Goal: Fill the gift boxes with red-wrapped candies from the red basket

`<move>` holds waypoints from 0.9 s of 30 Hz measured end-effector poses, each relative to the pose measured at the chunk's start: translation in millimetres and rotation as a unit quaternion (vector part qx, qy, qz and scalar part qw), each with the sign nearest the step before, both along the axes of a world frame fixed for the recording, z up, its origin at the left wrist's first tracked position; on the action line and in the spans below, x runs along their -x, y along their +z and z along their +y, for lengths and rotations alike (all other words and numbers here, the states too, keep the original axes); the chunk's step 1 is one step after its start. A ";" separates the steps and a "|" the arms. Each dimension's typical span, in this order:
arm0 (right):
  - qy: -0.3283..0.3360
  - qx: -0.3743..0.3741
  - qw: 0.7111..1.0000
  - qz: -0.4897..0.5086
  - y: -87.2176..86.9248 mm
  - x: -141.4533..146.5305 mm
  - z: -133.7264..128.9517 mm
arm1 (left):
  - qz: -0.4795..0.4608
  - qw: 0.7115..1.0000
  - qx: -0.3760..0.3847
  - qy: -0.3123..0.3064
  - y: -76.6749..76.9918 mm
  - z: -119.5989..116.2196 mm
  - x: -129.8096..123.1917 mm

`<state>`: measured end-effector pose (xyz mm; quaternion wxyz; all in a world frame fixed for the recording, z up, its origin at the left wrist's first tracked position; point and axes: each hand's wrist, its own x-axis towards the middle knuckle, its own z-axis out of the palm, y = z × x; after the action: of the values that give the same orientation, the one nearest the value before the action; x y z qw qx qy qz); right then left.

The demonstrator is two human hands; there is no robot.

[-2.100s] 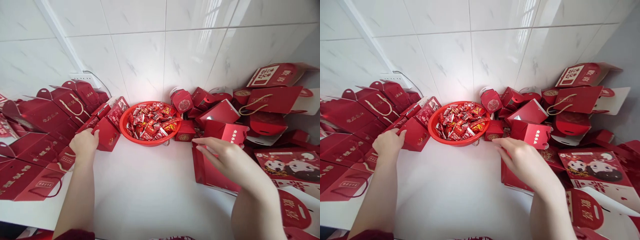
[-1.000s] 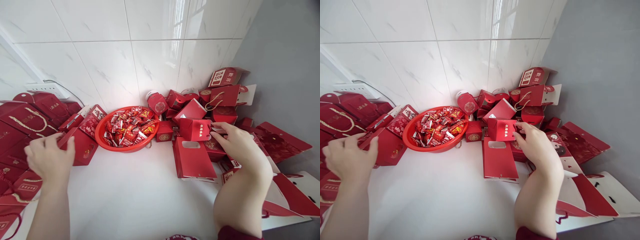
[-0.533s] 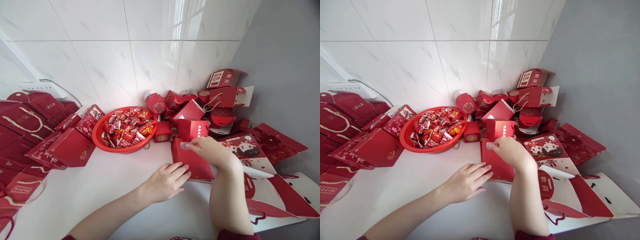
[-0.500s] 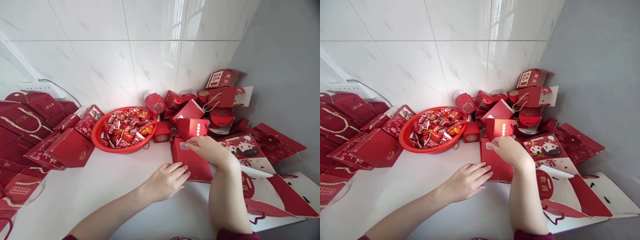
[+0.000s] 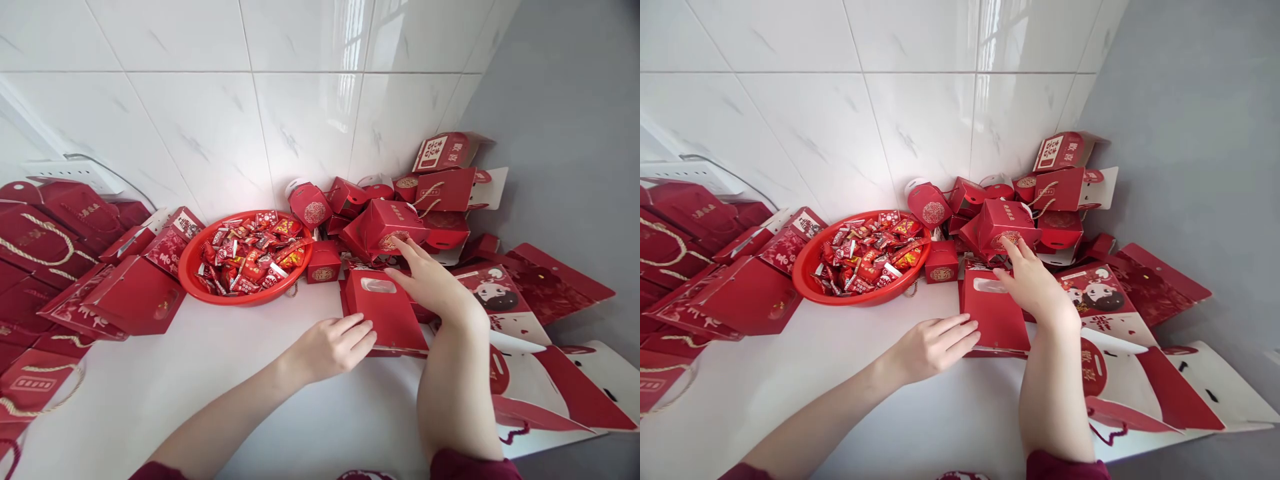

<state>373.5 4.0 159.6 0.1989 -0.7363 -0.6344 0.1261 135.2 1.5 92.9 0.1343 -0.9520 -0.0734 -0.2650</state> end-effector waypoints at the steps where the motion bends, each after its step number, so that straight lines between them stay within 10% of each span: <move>1: -0.005 0.002 1.000 -0.002 -0.7 -2.2 0.0 | -0.032 0.999 -0.012 -0.007 3.9 3.6 2.1; 10: -0.062 0.037 0.996 -0.059 0.0 -11.2 -6.0 | -0.348 0.911 0.167 0.143 74.6 31.1 63.6; 16: -0.063 0.005 0.995 -0.078 23.7 10.4 -33.8 | -0.350 0.851 0.352 0.172 87.7 30.5 120.4; 20: 0.104 -0.121 0.987 0.021 32.4 41.5 -37.7 | -0.281 0.839 0.463 0.057 89.7 30.2 146.3; 27: 0.465 -0.188 0.864 0.039 19.8 114.2 -29.2 | -0.090 0.790 0.602 0.071 83.4 36.8 136.6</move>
<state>259.2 -25.2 179.3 0.2765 -0.2995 -0.9064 0.1108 -1.4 38.2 176.2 -0.4545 -0.8041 -0.2973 -0.2417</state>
